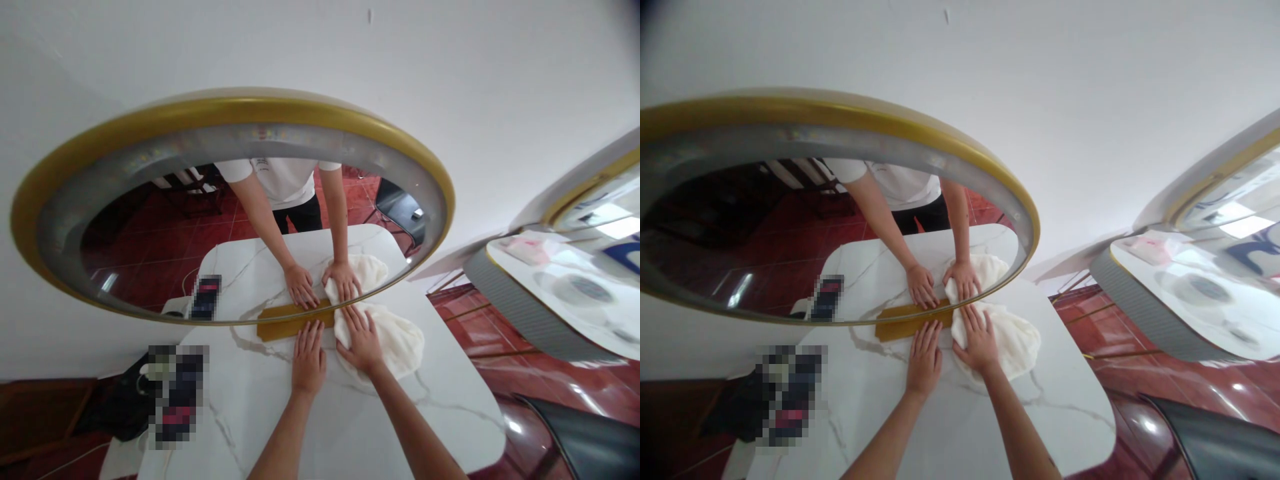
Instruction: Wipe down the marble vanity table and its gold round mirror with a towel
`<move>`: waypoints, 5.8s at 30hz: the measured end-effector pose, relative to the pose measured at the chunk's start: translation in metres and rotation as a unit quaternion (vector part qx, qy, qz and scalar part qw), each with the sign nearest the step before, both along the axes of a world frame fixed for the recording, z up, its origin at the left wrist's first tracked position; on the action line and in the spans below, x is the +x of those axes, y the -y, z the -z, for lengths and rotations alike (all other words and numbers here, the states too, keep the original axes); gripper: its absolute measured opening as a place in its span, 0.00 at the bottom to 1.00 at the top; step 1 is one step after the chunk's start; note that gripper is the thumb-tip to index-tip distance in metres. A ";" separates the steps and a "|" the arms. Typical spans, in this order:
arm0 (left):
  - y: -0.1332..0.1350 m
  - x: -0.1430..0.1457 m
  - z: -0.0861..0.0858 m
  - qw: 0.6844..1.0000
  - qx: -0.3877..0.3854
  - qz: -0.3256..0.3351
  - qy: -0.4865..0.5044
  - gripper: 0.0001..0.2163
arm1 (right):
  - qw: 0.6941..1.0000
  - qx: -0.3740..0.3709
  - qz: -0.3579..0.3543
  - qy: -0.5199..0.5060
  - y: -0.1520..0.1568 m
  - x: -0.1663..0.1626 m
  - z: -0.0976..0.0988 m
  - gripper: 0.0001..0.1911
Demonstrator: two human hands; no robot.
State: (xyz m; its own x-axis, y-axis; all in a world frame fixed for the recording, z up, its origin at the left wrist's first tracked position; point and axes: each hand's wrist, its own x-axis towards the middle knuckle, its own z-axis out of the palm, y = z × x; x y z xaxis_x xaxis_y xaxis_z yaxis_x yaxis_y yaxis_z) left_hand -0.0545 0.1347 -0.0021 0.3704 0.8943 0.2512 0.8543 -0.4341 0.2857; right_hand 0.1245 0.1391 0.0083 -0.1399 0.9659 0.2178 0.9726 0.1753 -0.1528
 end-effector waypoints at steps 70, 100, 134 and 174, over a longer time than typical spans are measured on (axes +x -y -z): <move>0.000 0.001 0.004 0.995 0.017 -0.067 0.072 0.27 | 1.000 -0.018 -0.024 0.006 0.035 -0.045 0.002 0.36; 0.014 -0.126 0.011 0.992 0.025 -0.122 0.032 0.27 | 0.948 0.131 0.210 -0.198 0.041 -0.087 0.013 0.29; 0.013 -0.126 0.006 0.992 0.007 -0.122 0.016 0.29 | 0.998 -0.013 0.053 0.016 0.036 -0.111 -0.001 0.32; 0.013 -0.126 0.016 0.986 0.011 -0.164 0.023 0.23 | 0.994 -0.044 0.077 -0.059 0.043 -0.126 0.004 0.28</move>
State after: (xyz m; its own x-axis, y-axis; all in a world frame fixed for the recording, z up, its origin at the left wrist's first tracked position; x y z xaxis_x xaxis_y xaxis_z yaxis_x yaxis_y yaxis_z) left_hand -0.1809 0.1217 -0.0179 0.0497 0.9582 0.2816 0.9363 -0.1428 0.3207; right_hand -0.0013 0.0965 0.0040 0.0318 0.9900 0.1372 0.9612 0.0074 -0.2758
